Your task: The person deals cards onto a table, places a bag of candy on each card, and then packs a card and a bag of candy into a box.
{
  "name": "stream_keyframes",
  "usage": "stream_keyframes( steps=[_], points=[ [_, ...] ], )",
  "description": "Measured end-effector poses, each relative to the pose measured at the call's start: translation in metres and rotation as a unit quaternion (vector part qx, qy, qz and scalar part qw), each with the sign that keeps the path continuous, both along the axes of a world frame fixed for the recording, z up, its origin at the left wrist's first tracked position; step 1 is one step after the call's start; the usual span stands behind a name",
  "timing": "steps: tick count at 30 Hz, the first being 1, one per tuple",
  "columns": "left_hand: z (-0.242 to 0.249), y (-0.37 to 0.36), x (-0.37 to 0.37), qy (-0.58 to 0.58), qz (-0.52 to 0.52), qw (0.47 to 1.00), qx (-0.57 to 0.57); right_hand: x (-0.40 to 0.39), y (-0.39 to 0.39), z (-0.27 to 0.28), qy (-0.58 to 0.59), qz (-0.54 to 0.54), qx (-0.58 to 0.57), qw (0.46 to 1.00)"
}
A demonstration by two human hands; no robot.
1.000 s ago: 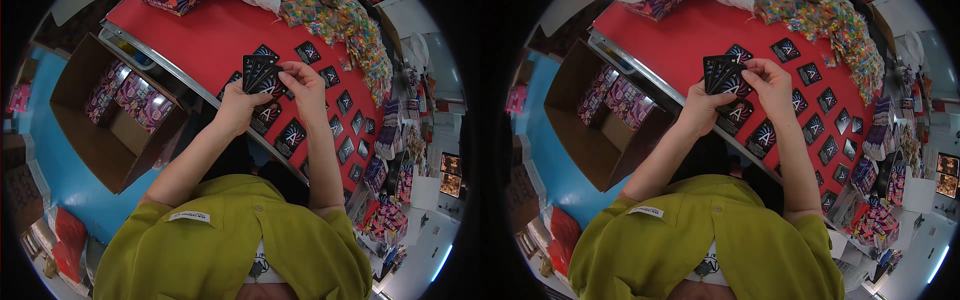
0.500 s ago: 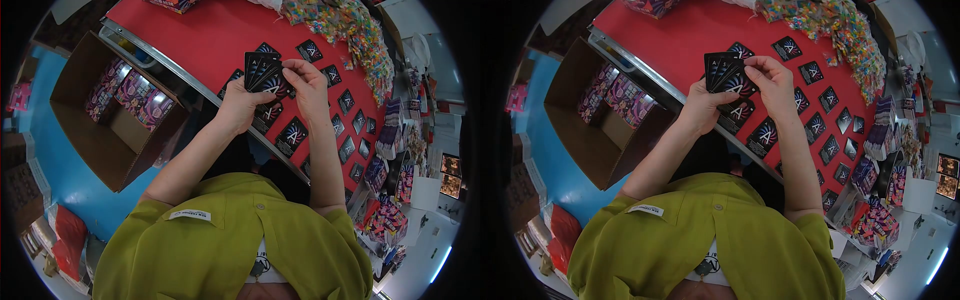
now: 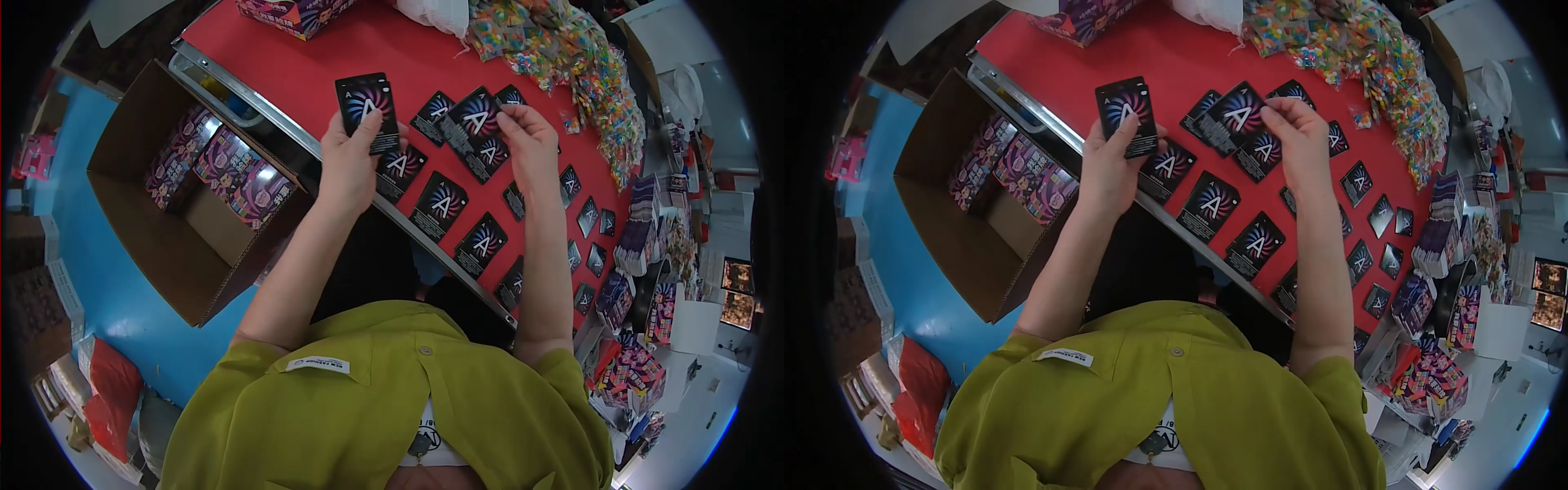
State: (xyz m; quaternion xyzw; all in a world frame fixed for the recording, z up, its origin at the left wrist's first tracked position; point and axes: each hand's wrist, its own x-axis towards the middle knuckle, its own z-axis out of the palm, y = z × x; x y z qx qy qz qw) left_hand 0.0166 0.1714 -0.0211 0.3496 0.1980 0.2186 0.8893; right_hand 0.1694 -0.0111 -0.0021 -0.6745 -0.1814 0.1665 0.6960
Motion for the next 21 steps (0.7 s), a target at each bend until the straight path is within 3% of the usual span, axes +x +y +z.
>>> stream_keyframes(
  steps=[2, 4, 5, 7, 8, 10, 11, 13, 17, 21],
  points=[
    [0.003, 0.019, -0.002, 0.083, -0.007, 0.986, 0.142, 0.037, -0.002, -0.004, -0.001, -0.045, -0.01, 0.999],
    [-0.01, 0.032, -0.002, 0.095, -0.021, 0.98, 0.171, 0.059, 0.007, -0.003, -0.006, -0.066, -0.031, 0.997],
    [-0.019, 0.038, -0.001, 0.129, -0.05, 0.954, 0.266, 0.069, 0.013, -0.008, -0.02, -0.074, -0.081, 0.994],
    [-0.027, 0.043, 0.003, 0.189, -0.062, 0.856, 0.478, 0.091, 0.025, -0.02, -0.041, -0.082, -0.17, 0.981],
    [-0.029, 0.043, 0.004, 0.191, -0.064, 0.856, 0.477, 0.106, 0.031, -0.03, -0.038, -0.082, -0.171, 0.981],
    [-0.031, 0.042, 0.005, 0.21, -0.069, 0.725, 0.653, 0.123, 0.043, -0.048, -0.184, -0.131, -0.327, 0.918],
    [-0.031, 0.043, 0.006, 0.214, -0.071, 0.725, 0.651, 0.123, 0.045, -0.054, -0.181, -0.128, -0.328, 0.918],
    [-0.028, 0.045, 0.01, 0.263, -0.016, 0.666, 0.698, 0.112, 0.057, -0.054, -0.292, -0.175, -0.441, 0.83],
    [-0.028, 0.046, 0.01, 0.288, -0.033, 0.652, 0.701, 0.105, 0.067, -0.061, -0.375, -0.17, -0.398, 0.819],
    [-0.03, 0.042, 0.008, 0.287, 0.005, 0.654, 0.7, 0.104, 0.069, -0.06, -0.359, -0.184, -0.397, 0.824]
  ],
)
